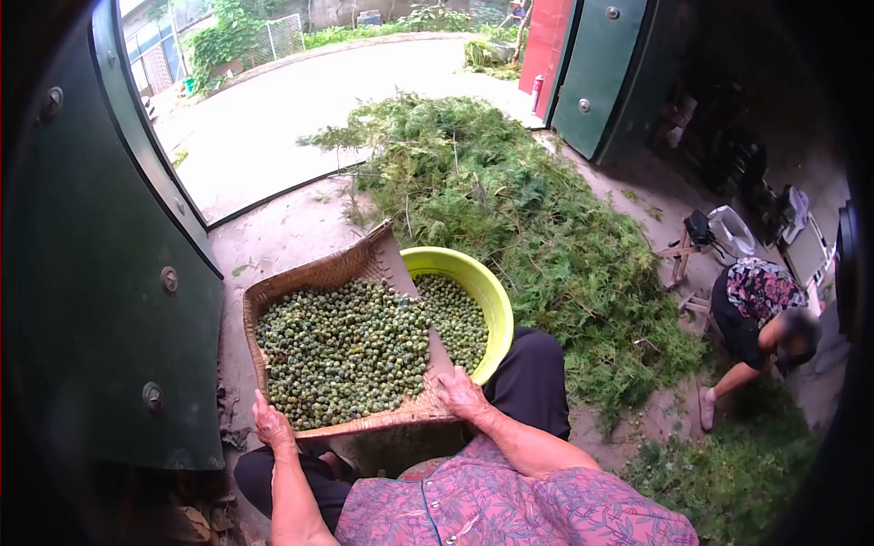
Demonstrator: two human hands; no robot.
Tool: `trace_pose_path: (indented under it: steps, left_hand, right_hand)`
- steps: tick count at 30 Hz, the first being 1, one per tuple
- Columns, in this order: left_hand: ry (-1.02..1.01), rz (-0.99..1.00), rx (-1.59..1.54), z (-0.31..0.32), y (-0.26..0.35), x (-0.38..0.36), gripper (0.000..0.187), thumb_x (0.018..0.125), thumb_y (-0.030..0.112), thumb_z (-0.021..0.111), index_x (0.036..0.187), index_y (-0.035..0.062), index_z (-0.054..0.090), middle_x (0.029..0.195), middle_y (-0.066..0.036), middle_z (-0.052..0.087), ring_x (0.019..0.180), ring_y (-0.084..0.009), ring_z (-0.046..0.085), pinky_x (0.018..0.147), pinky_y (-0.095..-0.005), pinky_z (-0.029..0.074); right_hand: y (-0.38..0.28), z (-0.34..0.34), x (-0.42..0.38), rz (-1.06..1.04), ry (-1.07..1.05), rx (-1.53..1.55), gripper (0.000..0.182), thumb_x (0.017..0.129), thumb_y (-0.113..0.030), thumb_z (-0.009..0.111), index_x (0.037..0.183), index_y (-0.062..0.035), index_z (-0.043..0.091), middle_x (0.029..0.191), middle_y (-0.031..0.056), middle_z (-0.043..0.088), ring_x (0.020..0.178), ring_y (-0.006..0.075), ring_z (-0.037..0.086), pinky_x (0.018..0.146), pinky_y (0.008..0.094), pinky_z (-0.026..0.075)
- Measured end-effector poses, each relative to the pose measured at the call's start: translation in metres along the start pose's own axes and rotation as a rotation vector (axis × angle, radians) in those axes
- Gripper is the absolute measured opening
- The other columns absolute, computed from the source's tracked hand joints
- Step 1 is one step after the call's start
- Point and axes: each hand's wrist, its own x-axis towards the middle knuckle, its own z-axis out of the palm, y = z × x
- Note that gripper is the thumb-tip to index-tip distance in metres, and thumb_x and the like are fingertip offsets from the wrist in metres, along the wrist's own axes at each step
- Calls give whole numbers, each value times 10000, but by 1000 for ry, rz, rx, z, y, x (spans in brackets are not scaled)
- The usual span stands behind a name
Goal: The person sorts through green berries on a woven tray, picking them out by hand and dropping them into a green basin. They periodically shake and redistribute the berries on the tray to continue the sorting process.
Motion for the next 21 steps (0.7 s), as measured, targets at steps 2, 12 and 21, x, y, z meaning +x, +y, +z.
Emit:
trace_pose_path:
  steps: [2,12,21]
  left_hand:
    - [0,-10,13,1,1,1,469,856,30,509,1312,134,471,1114,-132,580,935,-343,600,759,-427,476]
    - [2,-41,34,-2,3,0,467,851,27,504,1301,147,487,1124,-117,577,937,-333,601,746,-421,481]
    - [51,13,-43,-6,5,-7,467,850,9,511,1302,122,485,1089,-116,578,932,-336,598,741,-425,479]
  right_hand:
    - [-1,0,1,1,-8,-20,322,826,-277,589,1109,-126,559,1028,233,476,920,414,564,777,484,487]
    - [-1,1,1,8,-27,-21,321,821,-267,600,1102,-117,561,1014,238,474,903,417,565,777,481,489]
    - [-1,-1,-1,-27,-11,18,322,806,-222,607,1099,-99,555,1037,250,463,940,423,546,804,478,472]
